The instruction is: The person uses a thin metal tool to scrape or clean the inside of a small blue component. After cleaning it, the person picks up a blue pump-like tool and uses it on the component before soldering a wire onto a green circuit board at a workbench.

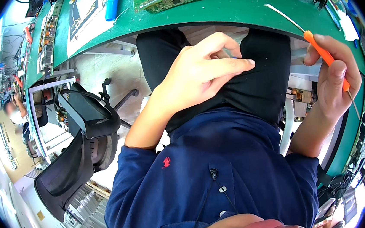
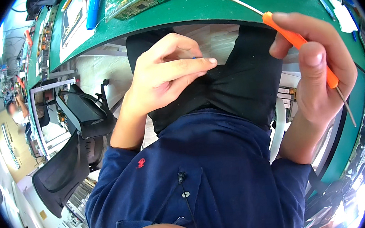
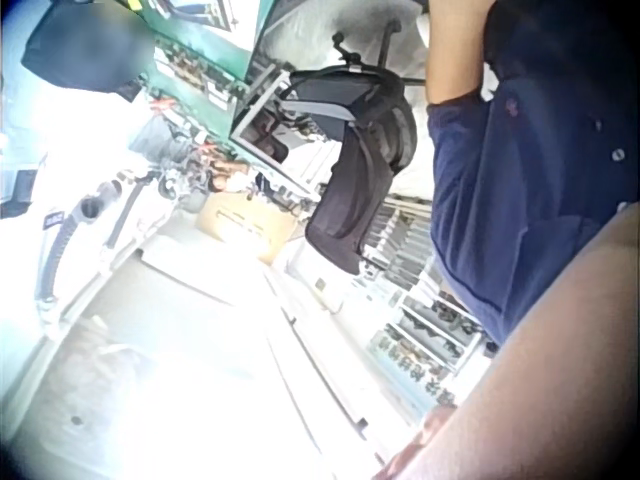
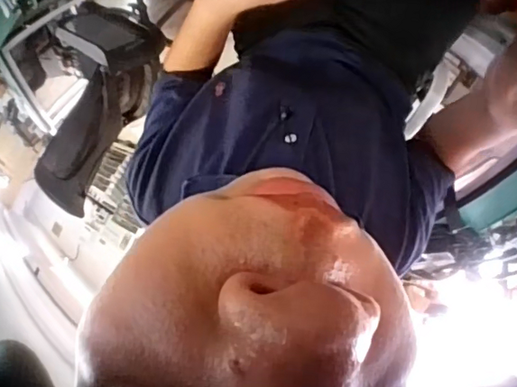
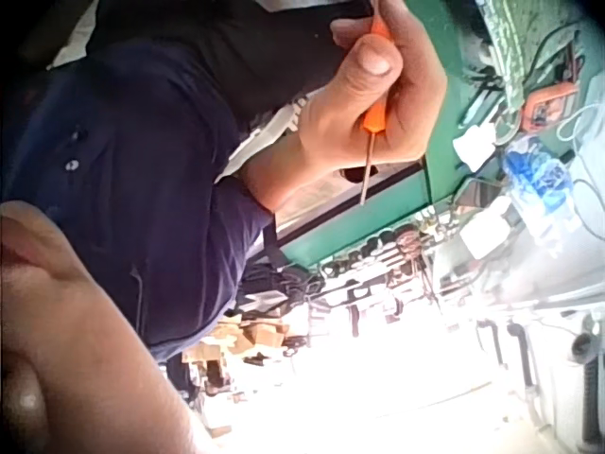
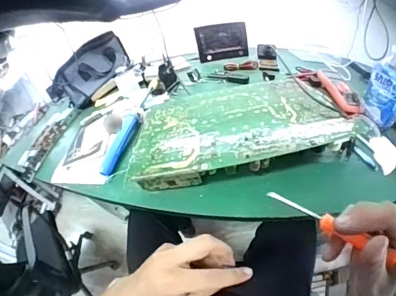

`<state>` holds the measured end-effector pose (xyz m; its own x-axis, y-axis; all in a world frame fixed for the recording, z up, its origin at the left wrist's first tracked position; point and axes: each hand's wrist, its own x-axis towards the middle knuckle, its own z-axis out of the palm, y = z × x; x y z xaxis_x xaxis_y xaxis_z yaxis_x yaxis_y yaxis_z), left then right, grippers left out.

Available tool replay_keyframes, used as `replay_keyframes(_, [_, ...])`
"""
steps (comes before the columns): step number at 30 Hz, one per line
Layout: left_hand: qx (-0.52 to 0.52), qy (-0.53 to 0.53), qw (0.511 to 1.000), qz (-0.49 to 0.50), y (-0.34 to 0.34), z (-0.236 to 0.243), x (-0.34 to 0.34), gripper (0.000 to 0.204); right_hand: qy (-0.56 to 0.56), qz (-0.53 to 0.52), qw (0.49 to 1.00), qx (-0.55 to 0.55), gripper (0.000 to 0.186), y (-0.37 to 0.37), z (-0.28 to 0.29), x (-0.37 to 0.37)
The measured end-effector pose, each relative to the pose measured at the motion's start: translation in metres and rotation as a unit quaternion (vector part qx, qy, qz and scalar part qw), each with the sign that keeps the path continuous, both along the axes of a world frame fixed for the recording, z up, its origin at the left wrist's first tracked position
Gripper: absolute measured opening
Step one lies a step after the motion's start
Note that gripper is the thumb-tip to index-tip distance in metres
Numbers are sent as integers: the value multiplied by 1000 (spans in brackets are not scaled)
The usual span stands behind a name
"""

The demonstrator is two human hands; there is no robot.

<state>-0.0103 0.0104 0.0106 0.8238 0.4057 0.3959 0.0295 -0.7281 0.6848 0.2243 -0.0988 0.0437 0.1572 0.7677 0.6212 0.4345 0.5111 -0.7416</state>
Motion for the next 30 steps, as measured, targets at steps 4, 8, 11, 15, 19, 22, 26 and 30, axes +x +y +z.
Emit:
replay_keyframes(4, [-6,-13,1000,5,-1,4,5,29,-36,-63,997,25,30,2,-3,-6])
replay_keyframes(8, [-48,-17,996,67,0,23,22,25,-28,-151,988,20,26,8,2,-17])
replay_keyframes(11, [18,-36,996,79,8,27,34,23,1,-110,994,25,40,5,6,-9])
replay_keyframes(15, [68,-45,989,125,12,23,53,23,33,-98,990,100,36,8,10,12])
replay_keyframes(19, [70,-61,986,141,20,8,61,25,35,-157,977,138,27,20,17,11])
replay_keyframes(22, [46,-66,985,152,19,1,61,26,15,-141,977,158,20,34,22,7])
replay_keyframes(26, [48,-55,982,176,15,2,65,24,58,-156,968,186,23,56,23,-10])
replay_keyframes(30, [47,-64,978,194,14,-2,66,23,41,-126,972,192,28,68,16,-18])
